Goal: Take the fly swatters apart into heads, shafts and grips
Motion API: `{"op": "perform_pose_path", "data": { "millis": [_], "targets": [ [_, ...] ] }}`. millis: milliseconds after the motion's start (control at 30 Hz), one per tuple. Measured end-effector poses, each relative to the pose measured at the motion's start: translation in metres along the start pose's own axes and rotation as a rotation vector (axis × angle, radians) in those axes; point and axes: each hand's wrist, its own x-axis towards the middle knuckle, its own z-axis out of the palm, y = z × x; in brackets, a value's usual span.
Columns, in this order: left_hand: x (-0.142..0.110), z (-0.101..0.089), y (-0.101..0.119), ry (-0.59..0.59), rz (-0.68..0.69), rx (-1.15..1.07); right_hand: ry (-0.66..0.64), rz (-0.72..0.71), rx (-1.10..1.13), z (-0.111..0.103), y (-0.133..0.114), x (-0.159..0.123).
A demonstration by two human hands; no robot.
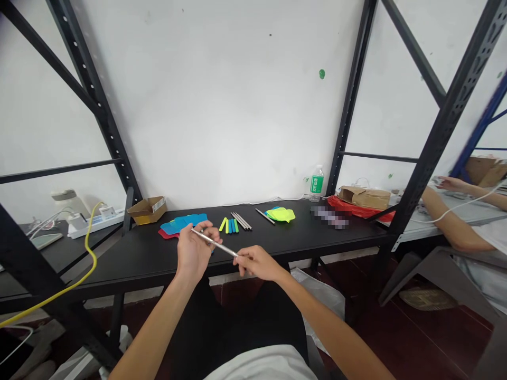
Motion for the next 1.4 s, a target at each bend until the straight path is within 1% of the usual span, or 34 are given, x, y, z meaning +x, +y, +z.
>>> {"op": "perform_pose_path", "data": {
  "millis": [67, 100, 133, 167, 267, 333, 400, 500, 667, 767, 867, 933, 1033, 1200, 1300, 1400],
  "targets": [
    [0.009, -0.008, -0.004, 0.010, 0.036, 0.369, 0.129, 0.018, -0.058, -0.017, 0.011, 0.002],
    [0.014, -0.014, -0.005, 0.020, 0.073, 0.582, 0.190, 0.042, -0.123, -0.028, 0.016, 0.002],
    [0.018, -0.020, -0.005, 0.024, 0.111, 0.794, 0.260, 0.078, -0.223, -0.038, 0.020, 0.002],
    [0.022, -0.027, -0.005, 0.025, 0.133, 0.917, 0.336, 0.120, -0.341, -0.049, 0.024, 0.000],
    [0.030, -0.048, 0.000, -0.007, 0.150, 1.107, 0.439, 0.191, -0.484, -0.074, 0.033, -0.006],
    [0.034, -0.062, 0.001, -0.006, 0.163, 1.238, 0.477, 0.241, -0.572, -0.083, 0.036, -0.008],
    [0.037, -0.073, -0.002, 0.023, 0.182, 1.364, 0.502, 0.290, -0.661, -0.086, 0.039, -0.007],
    [0.039, -0.084, -0.015, 0.047, 0.218, 1.521, 0.512, 0.356, -0.783, -0.083, 0.043, 0.003],
    [0.035, -0.089, -0.039, 0.048, 0.305, 1.700, 0.512, 0.436, -0.940, -0.078, 0.045, 0.033],
    [0.032, -0.089, -0.045, 0.045, 0.339, 1.758, 0.509, 0.461, -0.993, -0.075, 0.044, 0.049],
    [0.032, -0.090, -0.046, 0.034, 0.351, 1.796, 0.502, 0.462, -1.013, -0.072, 0.043, 0.056],
    [0.033, -0.091, -0.046, 0.027, 0.356, 1.812, 0.507, 0.459, -1.016, -0.069, 0.041, 0.054],
    [0.034, -0.092, -0.047, 0.028, 0.363, 1.826, 0.515, 0.438, -1.022, -0.062, 0.038, 0.042],
    [0.034, -0.091, -0.047, 0.042, 0.383, 1.846, 0.521, 0.338, -1.060, -0.047, 0.033, 0.016],
    [0.033, -0.090, -0.047, 0.055, 0.395, 1.863, 0.550, 0.290, -1.078, -0.037, 0.034, 0.004],
    [0.033, -0.091, -0.046, 0.063, 0.402, 1.881, 0.608, 0.241, -1.116, -0.030, 0.037, -0.003]
  ]
}}
